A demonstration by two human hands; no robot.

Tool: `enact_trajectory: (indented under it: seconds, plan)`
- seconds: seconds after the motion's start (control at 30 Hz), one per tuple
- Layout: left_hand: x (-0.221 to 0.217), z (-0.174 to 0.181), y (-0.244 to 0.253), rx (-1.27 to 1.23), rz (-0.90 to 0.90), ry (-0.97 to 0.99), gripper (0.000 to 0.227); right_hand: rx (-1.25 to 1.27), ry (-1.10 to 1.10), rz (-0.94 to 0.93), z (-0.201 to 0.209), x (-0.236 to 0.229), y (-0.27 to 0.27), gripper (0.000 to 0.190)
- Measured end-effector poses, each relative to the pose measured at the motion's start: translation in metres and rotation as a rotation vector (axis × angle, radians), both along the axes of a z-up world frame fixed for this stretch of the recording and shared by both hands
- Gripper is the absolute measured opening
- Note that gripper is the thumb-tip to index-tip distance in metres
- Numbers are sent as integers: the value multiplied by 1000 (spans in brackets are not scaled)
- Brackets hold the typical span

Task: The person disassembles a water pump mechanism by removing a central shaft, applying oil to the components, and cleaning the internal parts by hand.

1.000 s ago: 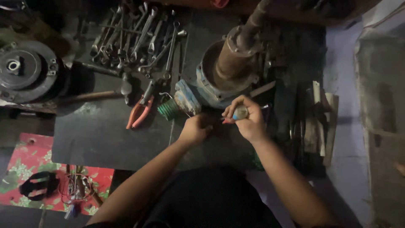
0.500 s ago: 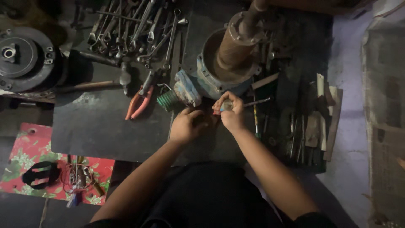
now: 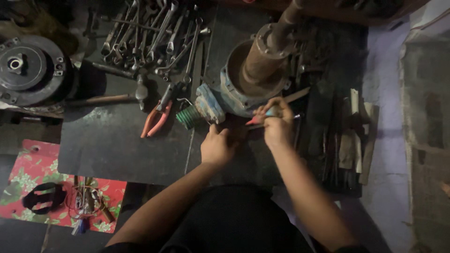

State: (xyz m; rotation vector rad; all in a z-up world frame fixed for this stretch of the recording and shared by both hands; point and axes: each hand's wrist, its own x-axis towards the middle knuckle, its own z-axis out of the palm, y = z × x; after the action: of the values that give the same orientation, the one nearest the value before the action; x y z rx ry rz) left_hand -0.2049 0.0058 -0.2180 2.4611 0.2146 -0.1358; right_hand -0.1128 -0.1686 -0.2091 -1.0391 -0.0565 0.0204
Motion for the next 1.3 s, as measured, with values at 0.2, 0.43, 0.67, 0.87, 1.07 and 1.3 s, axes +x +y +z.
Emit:
enact_trajectory:
  seconds: [0.2,0.43,0.67,0.87,1.07,1.3]
  plan:
    - [-1,6,1,29,-67,38,44,-833,-395,-341,48,0,-39,33]
    - [0,23,11,-373,-110,-330,31,-680,-220,118,79,-25,-28,38]
    - [71,157,6,-694,-181,-601,54,-422,-84,-246,81,5,-21,32]
    - [175,227,4,-399,-288,-904,72,-343,-267,-188,116,40,9,64]
    - [194,198,-13,-539,-322,-496,39,-664,-318,17,91,55,20,91]
    - [191,199,-8,-589,-453,-630,47,-490,-546,76,133,52,20,103]
